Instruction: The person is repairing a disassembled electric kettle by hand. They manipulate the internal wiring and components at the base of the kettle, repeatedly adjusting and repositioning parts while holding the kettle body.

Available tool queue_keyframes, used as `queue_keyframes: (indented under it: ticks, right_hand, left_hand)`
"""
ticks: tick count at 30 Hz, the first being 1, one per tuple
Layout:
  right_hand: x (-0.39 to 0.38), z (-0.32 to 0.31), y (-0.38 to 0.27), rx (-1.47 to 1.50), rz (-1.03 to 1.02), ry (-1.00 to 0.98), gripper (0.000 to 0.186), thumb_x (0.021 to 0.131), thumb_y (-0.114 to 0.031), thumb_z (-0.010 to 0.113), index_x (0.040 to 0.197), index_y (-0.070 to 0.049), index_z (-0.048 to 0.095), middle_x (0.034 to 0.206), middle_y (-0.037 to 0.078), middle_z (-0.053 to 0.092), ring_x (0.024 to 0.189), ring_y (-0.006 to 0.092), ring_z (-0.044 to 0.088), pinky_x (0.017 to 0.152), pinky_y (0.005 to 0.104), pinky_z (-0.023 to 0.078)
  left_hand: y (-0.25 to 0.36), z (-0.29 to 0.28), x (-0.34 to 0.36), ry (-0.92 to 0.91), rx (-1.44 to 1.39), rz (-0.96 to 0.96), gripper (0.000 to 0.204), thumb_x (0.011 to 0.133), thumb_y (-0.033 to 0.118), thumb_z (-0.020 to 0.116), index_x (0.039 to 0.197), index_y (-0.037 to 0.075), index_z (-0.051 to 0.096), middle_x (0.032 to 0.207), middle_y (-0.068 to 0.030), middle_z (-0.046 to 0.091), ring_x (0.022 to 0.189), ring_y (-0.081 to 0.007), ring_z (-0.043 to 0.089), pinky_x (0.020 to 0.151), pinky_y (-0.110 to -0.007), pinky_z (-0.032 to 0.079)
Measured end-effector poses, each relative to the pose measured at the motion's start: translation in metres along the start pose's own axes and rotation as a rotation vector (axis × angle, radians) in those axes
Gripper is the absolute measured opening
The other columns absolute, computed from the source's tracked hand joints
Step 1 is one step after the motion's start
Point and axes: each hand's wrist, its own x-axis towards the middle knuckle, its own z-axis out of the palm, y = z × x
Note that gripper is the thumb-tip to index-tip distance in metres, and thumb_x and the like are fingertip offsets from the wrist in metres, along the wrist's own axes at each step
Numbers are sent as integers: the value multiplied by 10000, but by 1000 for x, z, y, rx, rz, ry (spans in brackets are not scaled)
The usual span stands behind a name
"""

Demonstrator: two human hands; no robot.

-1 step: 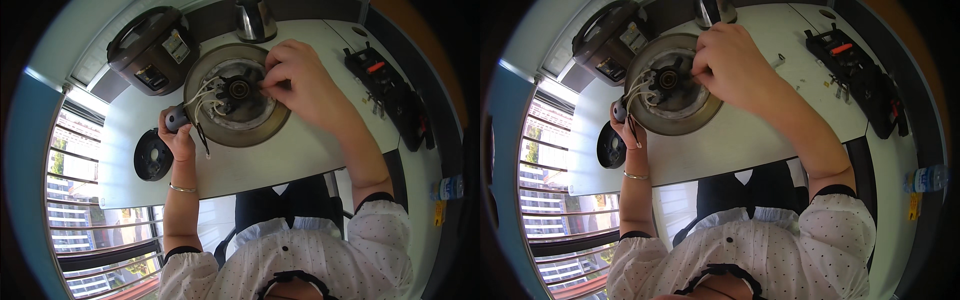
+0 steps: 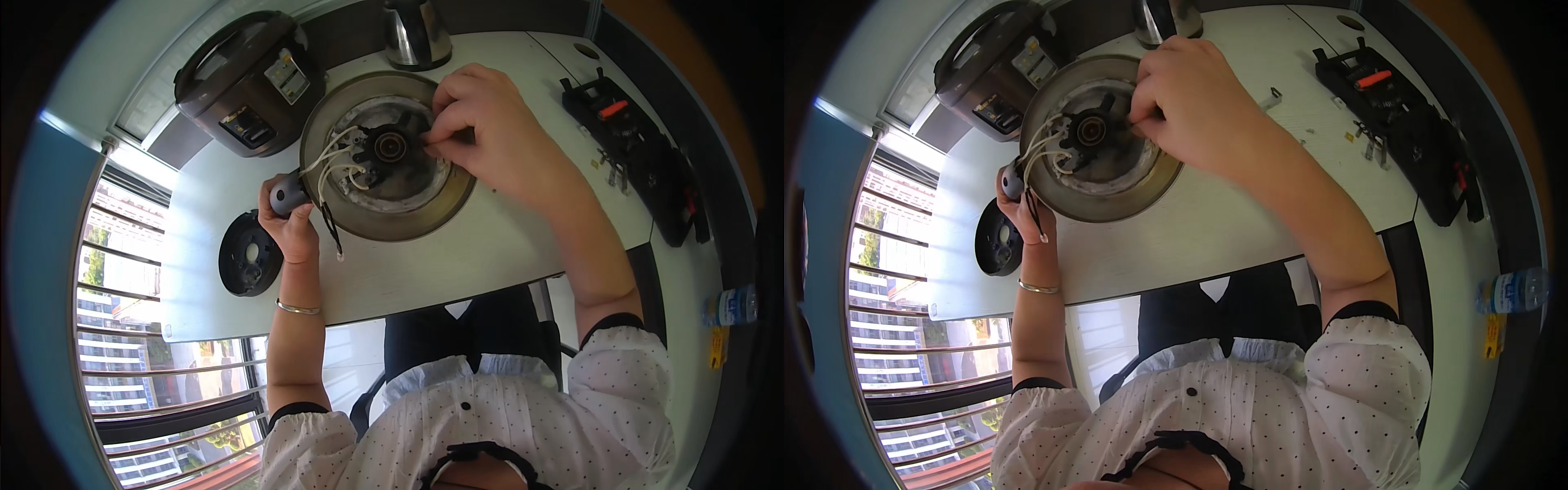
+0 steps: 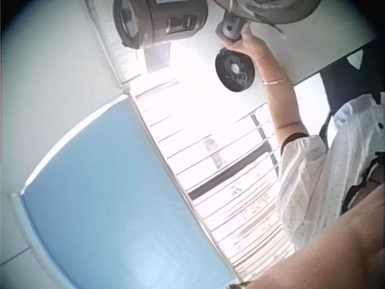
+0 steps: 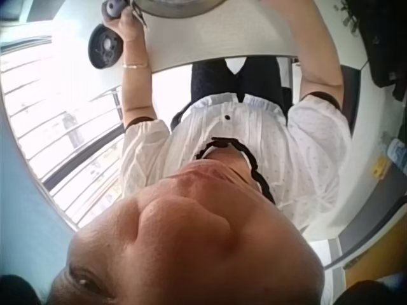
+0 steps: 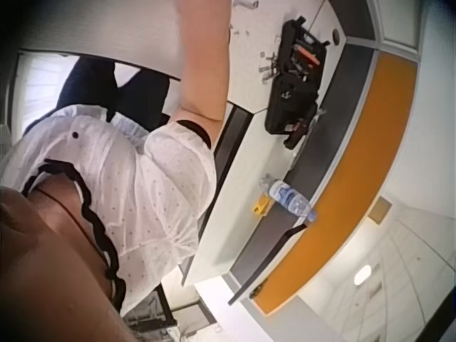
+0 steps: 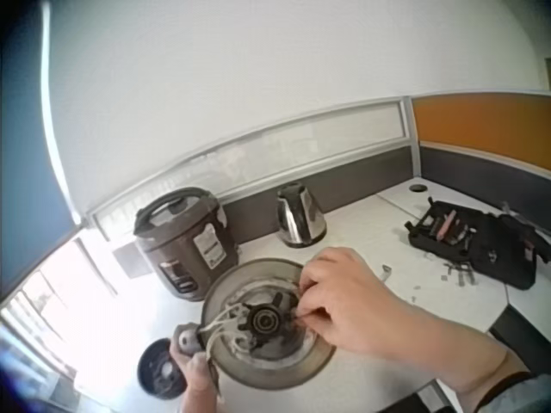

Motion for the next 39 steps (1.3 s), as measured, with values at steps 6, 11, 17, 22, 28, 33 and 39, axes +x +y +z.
queue_keyframes:
  ticks: [6, 11, 17, 22, 28, 33, 39]
  right_hand:
    - [9, -11, -3, -40, 68, -174, 102, 658, -123, 751, 678, -62, 672, 809, 25, 580, 930, 229, 528, 927, 372, 362]
    - [12, -14, -9, -94, 65, -179, 105, 654, -120, 741, 685, -56, 664, 829, 29, 580, 969, 230, 522, 971, 381, 335]
    - [12, -12, -10, -91, 52, -183, 85, 627, -83, 741, 672, -51, 676, 825, 25, 584, 970, 225, 525, 975, 377, 340]
    - [16, -14, -10, -78, 76, -264, 73, 613, -61, 730, 632, -47, 661, 795, 17, 587, 935, 223, 536, 953, 380, 360]
    - [9, -4, -12, -221, -27, -191, 83, 622, -52, 719, 640, -68, 639, 783, 13, 583, 915, 225, 542, 935, 384, 371]
    - [11, -8, -8, -159, -21, -182, 96, 630, -85, 730, 674, -83, 645, 785, 9, 581, 935, 221, 539, 953, 394, 354]
    - [20, -16, -14, -261, -10, -294, 115, 637, -116, 757, 746, -119, 721, 775, 38, 679, 889, 219, 623, 968, 394, 365]
  left_hand:
    - [-3, -4, -1, -44, -20, 32, 524, 629, 290, 866, 945, -7, 573, 888, -19, 582, 796, -108, 525, 762, -232, 439]
    - [-3, -3, -1, -64, 0, 53, 517, 625, 277, 873, 941, -3, 575, 880, -15, 584, 794, -107, 523, 759, -227, 435]
    - [4, -2, -1, -87, 45, 77, 509, 612, 267, 876, 930, 4, 578, 865, -17, 584, 785, -107, 524, 745, -225, 435]
    - [5, -1, -2, -111, 36, 82, 496, 610, 254, 874, 920, 3, 579, 860, -17, 584, 771, -108, 523, 737, -223, 434]
    - [-1, -2, -1, -96, 0, 66, 453, 626, 186, 860, 924, -3, 576, 857, -18, 582, 779, -107, 534, 738, -228, 451]
    - [-3, -7, 0, -113, -4, 65, 448, 630, 167, 857, 936, -2, 578, 867, -18, 584, 788, -111, 551, 741, -241, 479]
    - [-3, -6, -1, -104, 9, 68, 450, 623, 154, 862, 941, 1, 582, 872, -21, 583, 789, -113, 552, 736, -238, 479]
